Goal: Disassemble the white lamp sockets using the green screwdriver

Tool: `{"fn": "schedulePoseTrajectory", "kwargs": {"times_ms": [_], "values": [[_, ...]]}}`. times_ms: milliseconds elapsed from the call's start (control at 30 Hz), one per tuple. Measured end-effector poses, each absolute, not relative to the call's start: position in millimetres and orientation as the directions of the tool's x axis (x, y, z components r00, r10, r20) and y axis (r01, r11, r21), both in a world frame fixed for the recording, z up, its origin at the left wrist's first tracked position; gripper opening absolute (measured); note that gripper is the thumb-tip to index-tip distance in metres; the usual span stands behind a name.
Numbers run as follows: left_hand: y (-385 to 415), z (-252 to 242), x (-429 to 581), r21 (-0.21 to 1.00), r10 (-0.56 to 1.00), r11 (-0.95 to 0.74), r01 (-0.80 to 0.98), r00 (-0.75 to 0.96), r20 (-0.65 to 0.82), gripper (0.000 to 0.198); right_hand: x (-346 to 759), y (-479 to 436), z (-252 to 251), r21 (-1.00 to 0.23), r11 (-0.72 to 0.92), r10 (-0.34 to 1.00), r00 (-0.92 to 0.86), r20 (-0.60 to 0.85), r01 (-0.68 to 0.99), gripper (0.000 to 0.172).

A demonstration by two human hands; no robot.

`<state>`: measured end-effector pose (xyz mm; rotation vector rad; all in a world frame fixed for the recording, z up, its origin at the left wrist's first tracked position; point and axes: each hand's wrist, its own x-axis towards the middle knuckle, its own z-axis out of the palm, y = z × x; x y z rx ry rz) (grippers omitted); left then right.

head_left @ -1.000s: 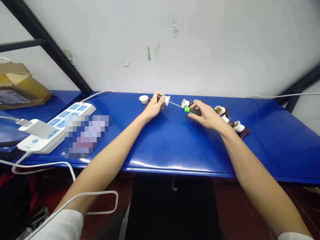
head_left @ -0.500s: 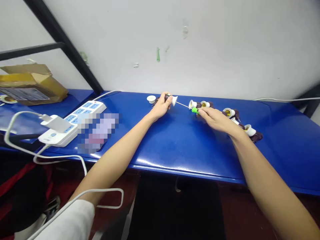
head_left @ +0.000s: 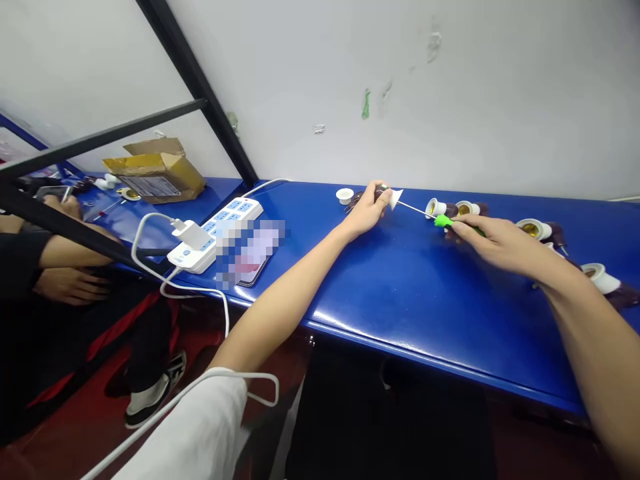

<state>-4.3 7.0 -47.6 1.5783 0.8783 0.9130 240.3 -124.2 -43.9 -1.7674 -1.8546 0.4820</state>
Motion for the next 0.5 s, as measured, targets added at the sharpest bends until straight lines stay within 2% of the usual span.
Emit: {"fn": "schedulePoseTrajectory", "kwargs": {"times_ms": [100,267,400,500], "values": [[4.3,-45.9,-3.4,0.985,0.895,-0.151,0.083,0.435,0.101,0.009,239.3,-125.2,-43.9,-0.585,0.050,0.995,0.011,0.101,0.810,0.042],[1.7,-45.3,-2.5,0.988,0.887,-0.152,0.037,0.446,0.120,0.006,234.9,-127.2,-42.7,-0.524,0.097,0.966,0.046,0.253,0.846,0.037],[2.8,-46.9,-2.4,0.990,0.894,-0.144,0.004,0.429,0.129,0.006,233.8,-128.1,-43.1,-0.474,0.036,0.984,0.050,0.168,0.880,0.041],[4.0,-48.3,-1.9,0.991,0.902,-0.133,0.017,0.417,0.114,0.010,235.7,-127.9,-44.2,-0.478,0.060,0.980,0.039,0.195,0.876,0.039]]}}
